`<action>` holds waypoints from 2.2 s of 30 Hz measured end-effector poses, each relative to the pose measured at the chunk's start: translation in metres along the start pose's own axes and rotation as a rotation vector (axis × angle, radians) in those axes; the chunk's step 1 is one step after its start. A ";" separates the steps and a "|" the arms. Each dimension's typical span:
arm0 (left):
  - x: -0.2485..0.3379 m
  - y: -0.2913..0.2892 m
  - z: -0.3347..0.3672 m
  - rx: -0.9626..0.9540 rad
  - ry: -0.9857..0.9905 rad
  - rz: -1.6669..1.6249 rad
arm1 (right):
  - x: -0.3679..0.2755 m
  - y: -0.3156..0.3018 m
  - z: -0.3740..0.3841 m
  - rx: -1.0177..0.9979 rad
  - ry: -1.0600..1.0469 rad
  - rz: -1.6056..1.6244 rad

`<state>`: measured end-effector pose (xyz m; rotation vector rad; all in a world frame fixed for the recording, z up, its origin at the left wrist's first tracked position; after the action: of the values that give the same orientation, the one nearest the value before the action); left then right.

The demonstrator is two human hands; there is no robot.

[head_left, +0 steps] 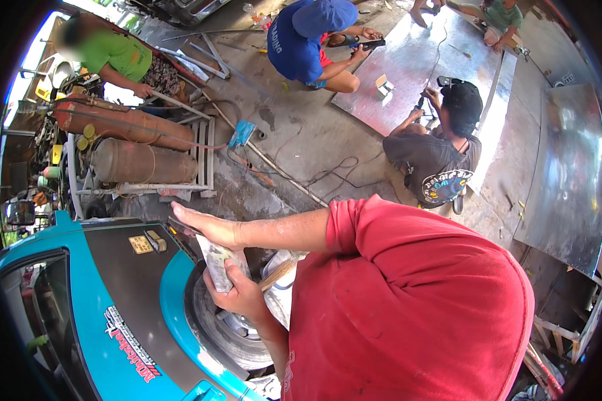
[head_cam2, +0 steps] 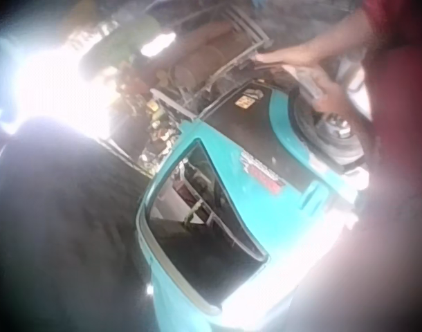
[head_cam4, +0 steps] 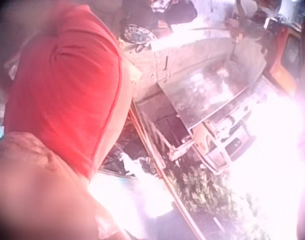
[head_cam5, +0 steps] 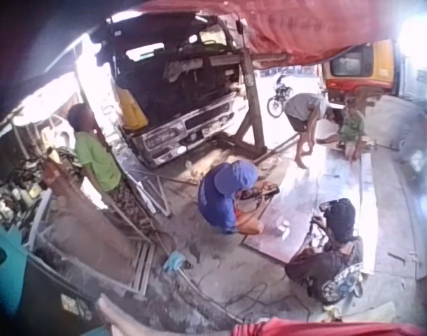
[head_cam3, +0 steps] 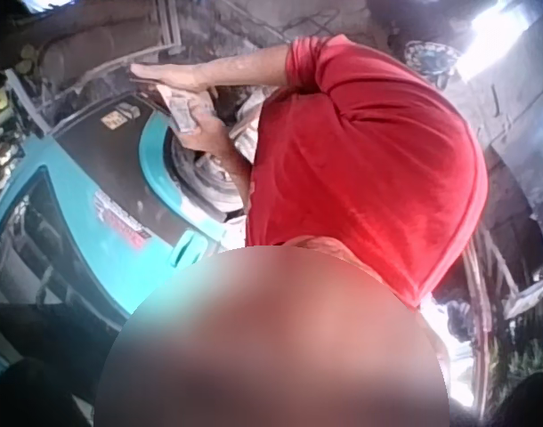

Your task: The person sands the body of a teal truck using a sanding block and sandpaper. They move between the front fender and the side door area, applying pressure to smooth the painted surface.

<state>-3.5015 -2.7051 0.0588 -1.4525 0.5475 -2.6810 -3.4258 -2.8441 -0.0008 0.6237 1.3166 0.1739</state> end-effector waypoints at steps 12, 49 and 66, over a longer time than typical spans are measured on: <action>0.023 0.017 0.040 -0.030 0.070 0.079 | 0.023 0.007 0.011 -0.167 0.200 -0.048; -0.124 -0.169 -0.092 0.764 -0.514 -0.953 | 0.149 0.088 -0.061 -0.717 0.823 -0.193; -0.147 -0.088 -0.075 0.493 -0.325 -1.388 | 0.136 0.149 -0.088 -0.949 0.781 -0.010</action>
<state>-3.4694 -2.5720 -0.0675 -2.4853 -1.5690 -2.6547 -3.4390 -2.6296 -0.0490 -0.3125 1.7522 1.0416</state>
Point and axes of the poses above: each hand's wrist, its own z-axis towards the middle knuckle, its own y-axis out of the palm, x = y × z, the point moved 10 cm from there along z, towards the middle knuckle, and after that the axes turned 12 degrees about -z, right-handed, at the moved point
